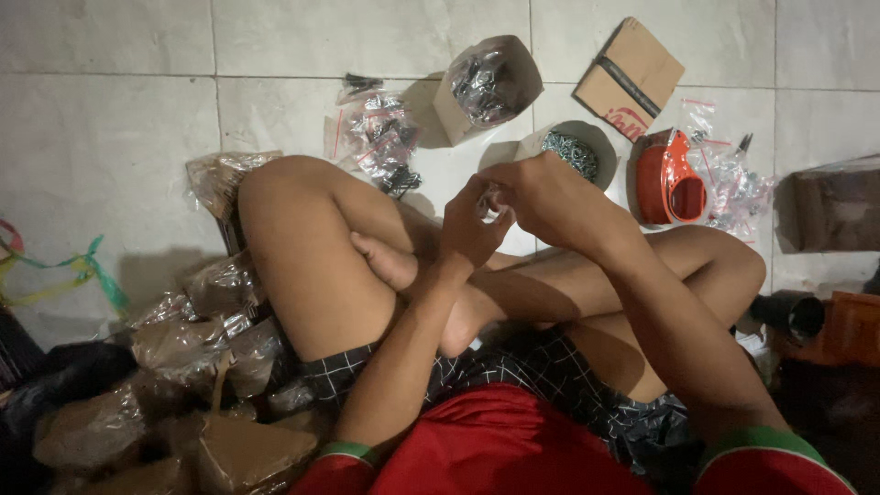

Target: The person sits on the floor and sorts small metal hardware items, such as screws and bolts, from plastic bags into a container. They handle the items by hand, picking them up and placing them into a pile.

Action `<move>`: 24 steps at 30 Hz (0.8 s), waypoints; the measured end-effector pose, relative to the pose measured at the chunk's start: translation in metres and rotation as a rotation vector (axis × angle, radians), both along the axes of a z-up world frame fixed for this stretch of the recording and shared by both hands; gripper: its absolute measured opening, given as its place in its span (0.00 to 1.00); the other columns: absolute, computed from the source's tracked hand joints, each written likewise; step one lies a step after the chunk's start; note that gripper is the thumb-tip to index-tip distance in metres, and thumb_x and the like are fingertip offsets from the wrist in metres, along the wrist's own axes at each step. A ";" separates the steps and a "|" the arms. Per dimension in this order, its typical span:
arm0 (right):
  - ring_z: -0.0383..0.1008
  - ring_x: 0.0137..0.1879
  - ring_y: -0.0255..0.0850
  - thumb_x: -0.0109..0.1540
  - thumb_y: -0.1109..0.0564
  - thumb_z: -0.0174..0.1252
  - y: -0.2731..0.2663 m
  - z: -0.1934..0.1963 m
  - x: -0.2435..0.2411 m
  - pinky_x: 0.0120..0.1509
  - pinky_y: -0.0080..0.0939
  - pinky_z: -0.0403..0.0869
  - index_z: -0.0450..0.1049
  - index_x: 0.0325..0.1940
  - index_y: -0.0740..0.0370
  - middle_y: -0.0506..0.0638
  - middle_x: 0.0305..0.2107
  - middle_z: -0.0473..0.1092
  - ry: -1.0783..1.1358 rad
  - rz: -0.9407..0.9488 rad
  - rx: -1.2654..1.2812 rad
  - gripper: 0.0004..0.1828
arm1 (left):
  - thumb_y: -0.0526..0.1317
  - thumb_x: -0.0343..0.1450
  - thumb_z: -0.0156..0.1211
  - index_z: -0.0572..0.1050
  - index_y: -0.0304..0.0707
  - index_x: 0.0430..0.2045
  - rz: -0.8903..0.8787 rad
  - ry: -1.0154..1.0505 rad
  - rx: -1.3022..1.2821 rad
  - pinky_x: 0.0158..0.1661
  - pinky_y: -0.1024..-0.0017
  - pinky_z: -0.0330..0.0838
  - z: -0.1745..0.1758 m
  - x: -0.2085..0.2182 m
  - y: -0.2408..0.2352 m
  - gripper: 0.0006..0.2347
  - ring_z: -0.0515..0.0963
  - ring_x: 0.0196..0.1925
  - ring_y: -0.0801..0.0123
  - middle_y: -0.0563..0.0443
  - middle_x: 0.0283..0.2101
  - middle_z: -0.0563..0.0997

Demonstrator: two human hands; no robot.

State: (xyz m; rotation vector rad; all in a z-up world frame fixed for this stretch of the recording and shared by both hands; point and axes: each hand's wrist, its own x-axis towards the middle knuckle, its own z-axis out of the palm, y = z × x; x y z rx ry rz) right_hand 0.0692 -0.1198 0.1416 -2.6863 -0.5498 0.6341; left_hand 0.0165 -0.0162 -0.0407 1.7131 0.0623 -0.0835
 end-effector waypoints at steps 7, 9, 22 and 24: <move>0.82 0.50 0.81 0.72 0.65 0.52 0.007 0.047 -0.015 0.53 0.82 0.77 0.69 0.79 0.62 0.77 0.41 0.82 0.155 0.014 0.266 0.28 | 0.43 0.69 0.75 0.74 0.49 0.43 0.010 0.021 0.001 0.45 0.51 0.85 -0.010 0.002 0.004 0.14 0.90 0.42 0.48 0.47 0.35 0.86; 0.87 0.48 0.74 0.73 0.67 0.51 0.012 0.059 -0.014 0.53 0.72 0.80 0.73 0.76 0.65 0.75 0.39 0.83 0.108 0.018 0.424 0.25 | 0.44 0.70 0.76 0.73 0.48 0.45 0.021 -0.005 -0.073 0.42 0.47 0.79 0.009 0.000 0.007 0.16 0.87 0.39 0.54 0.45 0.33 0.84; 0.85 0.59 0.63 0.64 0.56 0.80 -0.054 -0.132 -0.035 0.64 0.60 0.85 0.82 0.61 0.68 0.62 0.48 0.80 0.016 -0.319 0.779 0.24 | 0.23 0.65 0.61 0.50 0.35 0.56 -0.003 -0.112 -0.271 0.72 0.50 0.62 -0.053 -0.006 0.013 0.29 0.62 0.66 0.51 0.43 0.56 0.56; 0.87 0.53 0.57 0.67 0.58 0.76 -0.061 -0.156 -0.035 0.57 0.54 0.86 0.86 0.52 0.65 0.60 0.41 0.82 -0.053 -0.373 0.816 0.11 | 0.25 0.58 0.52 0.51 0.41 0.57 0.025 -0.055 -0.458 0.69 0.59 0.57 -0.058 -0.008 0.012 0.31 0.58 0.65 0.57 0.48 0.56 0.53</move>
